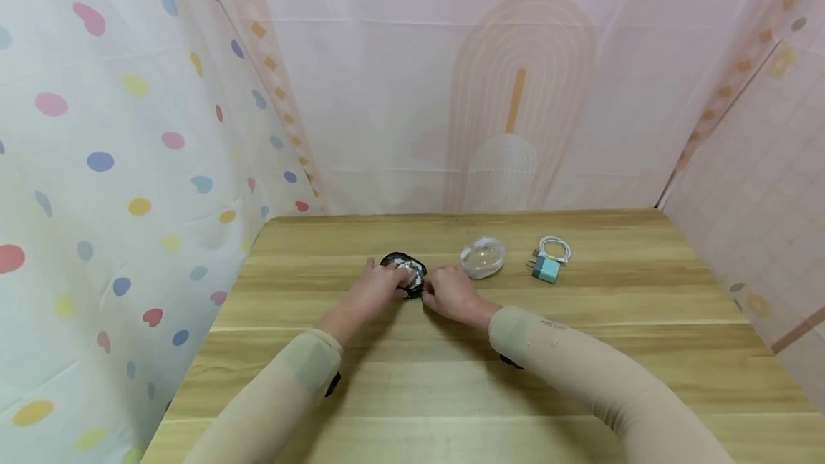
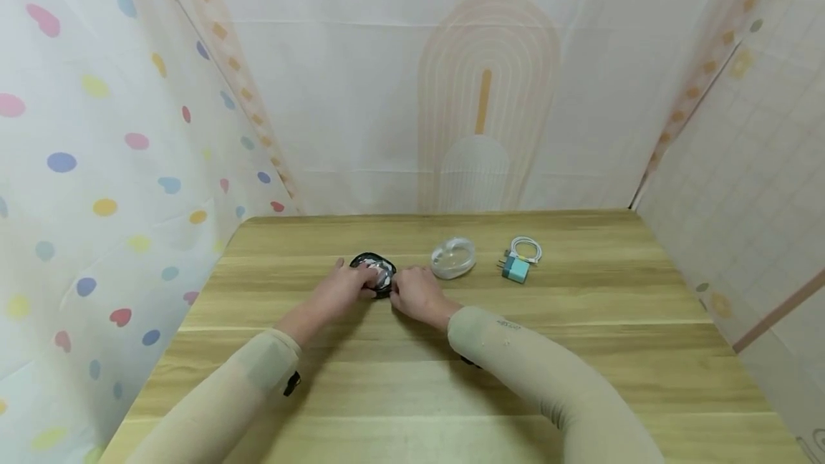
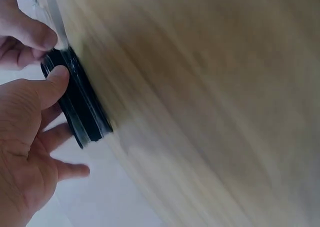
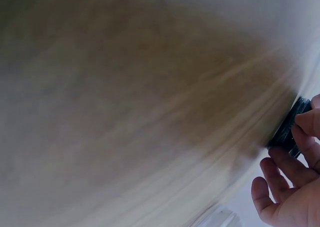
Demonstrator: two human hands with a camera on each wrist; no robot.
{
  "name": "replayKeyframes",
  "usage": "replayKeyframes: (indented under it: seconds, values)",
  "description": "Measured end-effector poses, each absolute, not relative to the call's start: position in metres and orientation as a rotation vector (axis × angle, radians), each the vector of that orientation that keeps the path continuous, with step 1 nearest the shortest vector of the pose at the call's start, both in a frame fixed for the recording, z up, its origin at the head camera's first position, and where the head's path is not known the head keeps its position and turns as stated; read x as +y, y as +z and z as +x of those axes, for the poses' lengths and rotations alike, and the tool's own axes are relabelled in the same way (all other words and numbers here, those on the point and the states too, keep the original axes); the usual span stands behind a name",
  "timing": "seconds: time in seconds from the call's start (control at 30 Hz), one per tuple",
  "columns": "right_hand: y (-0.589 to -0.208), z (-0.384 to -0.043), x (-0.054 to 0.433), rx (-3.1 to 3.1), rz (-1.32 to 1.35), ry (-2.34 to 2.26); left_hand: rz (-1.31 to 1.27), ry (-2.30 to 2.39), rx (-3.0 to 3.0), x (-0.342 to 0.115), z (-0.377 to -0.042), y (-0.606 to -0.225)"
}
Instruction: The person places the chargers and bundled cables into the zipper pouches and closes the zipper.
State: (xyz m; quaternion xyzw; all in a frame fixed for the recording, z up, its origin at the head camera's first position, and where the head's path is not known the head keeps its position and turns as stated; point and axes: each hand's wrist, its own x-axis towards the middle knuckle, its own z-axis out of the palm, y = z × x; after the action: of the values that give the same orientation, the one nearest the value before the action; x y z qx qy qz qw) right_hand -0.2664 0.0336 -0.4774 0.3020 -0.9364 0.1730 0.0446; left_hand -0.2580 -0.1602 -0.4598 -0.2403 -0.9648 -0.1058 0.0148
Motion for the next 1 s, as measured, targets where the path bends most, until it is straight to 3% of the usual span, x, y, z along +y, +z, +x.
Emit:
replayKeyframes:
  seconds: [0.4, 0.8, 1.0]
  values:
    - [-0.478, -0.264, 0.034, -2.815, 0.939, 0.614, -0.525, -0.053, -2.940, -0.135, -0.239, -0.465]
    - [-0.474, -0.264, 0.037, -2.813, 0.980, 0.613, -0.582, -0.133, -2.920, -0.140, -0.243, -0.464]
    - [-0.471, -0.266, 0.040, -2.863, 0.987, 0.609, -0.732, -0.402, -2.963, -0.154, -0.251, -0.460]
